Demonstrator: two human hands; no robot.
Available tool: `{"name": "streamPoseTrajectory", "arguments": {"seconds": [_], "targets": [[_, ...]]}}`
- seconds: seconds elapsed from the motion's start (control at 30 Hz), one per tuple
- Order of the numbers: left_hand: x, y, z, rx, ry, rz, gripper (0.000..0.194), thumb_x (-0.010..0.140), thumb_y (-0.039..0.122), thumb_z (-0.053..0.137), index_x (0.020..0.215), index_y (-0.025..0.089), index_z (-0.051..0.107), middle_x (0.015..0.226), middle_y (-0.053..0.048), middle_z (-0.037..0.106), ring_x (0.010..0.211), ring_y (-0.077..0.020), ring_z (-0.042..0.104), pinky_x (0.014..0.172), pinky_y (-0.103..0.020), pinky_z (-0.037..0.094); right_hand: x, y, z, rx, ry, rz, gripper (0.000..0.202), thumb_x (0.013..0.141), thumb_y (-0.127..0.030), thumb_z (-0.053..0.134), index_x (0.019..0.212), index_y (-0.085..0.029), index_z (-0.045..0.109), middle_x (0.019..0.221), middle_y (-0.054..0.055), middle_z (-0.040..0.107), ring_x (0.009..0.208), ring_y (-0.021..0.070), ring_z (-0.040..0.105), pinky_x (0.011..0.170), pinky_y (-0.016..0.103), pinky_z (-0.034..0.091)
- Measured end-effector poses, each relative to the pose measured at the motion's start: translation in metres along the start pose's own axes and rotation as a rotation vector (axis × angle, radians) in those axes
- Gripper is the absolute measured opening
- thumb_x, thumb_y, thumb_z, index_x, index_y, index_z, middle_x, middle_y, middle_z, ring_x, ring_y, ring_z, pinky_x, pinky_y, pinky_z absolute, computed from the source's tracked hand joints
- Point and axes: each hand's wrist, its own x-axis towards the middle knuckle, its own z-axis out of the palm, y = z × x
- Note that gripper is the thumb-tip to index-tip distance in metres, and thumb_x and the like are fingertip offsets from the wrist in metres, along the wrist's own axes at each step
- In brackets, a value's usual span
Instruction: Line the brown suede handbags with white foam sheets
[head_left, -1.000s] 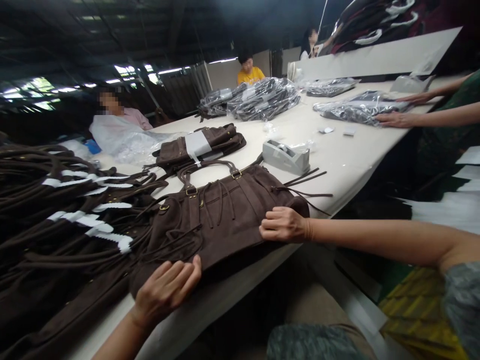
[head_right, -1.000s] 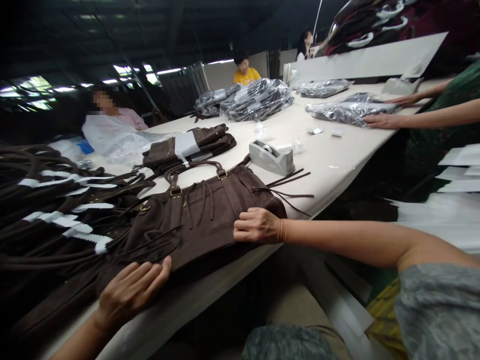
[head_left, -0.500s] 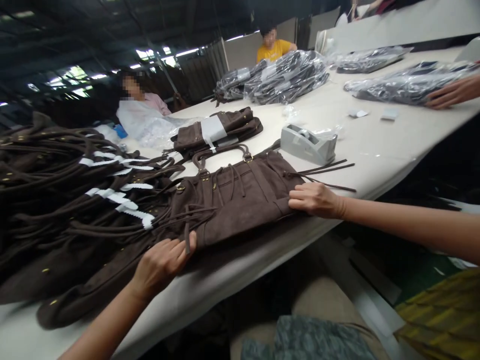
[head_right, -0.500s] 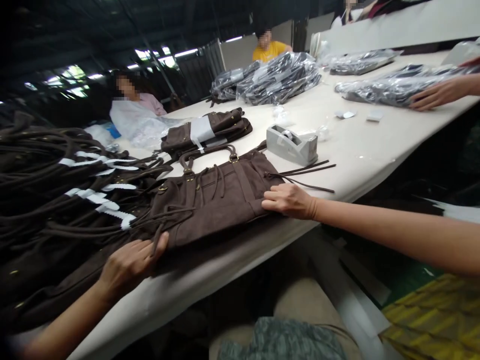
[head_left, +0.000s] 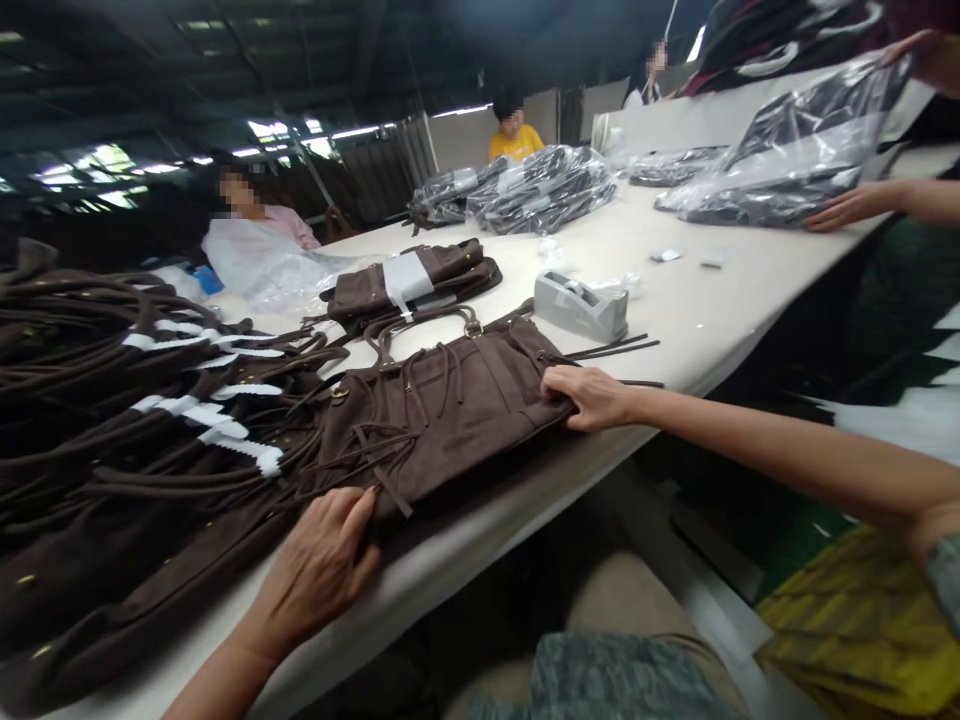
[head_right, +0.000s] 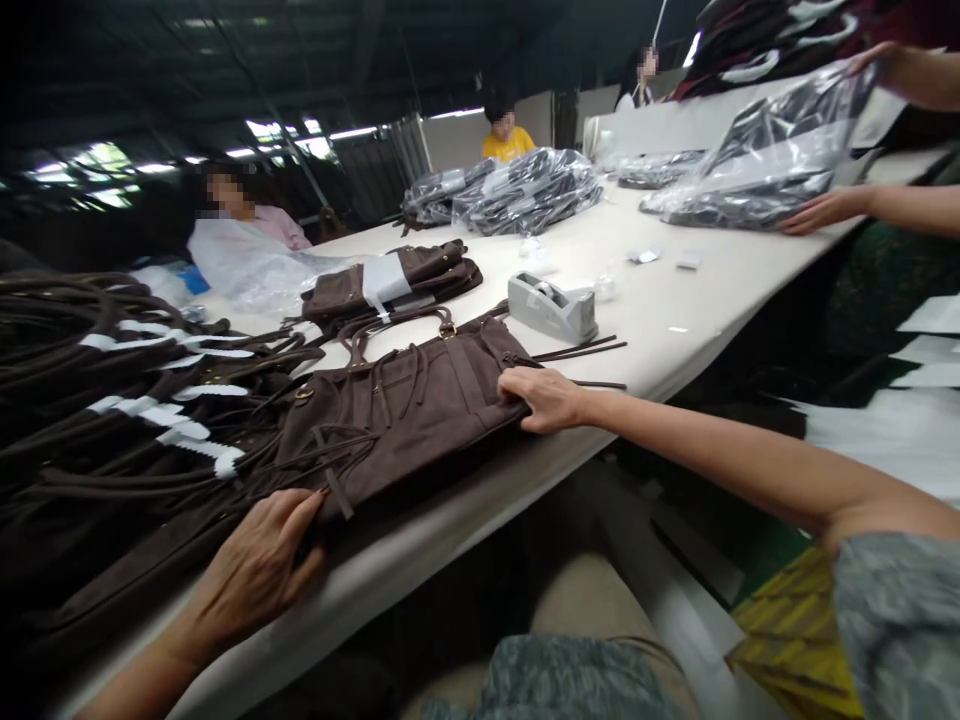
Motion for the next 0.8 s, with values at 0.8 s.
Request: {"name": "streamPoseTrajectory", "arguments": {"seconds": [0.8], "targets": [[0.052,-0.044,-0.023,-0.044,0.040,-0.102,0.040,0.095,0.025,0.035,0.130,0.020,0.053,0.112,-0.005,0.072,0.088,-0.0184,0.072,0.071,-0.024,0.055,-0.011,-0.009,0.021,-0.324,0.144,-0.064,0.059,0.085,-0.004,0.043,0.143,-0.007,0.040,0.109,0.015,0.068,0.095,0.0207,0.063,0.091,0.038,0.044]]}}
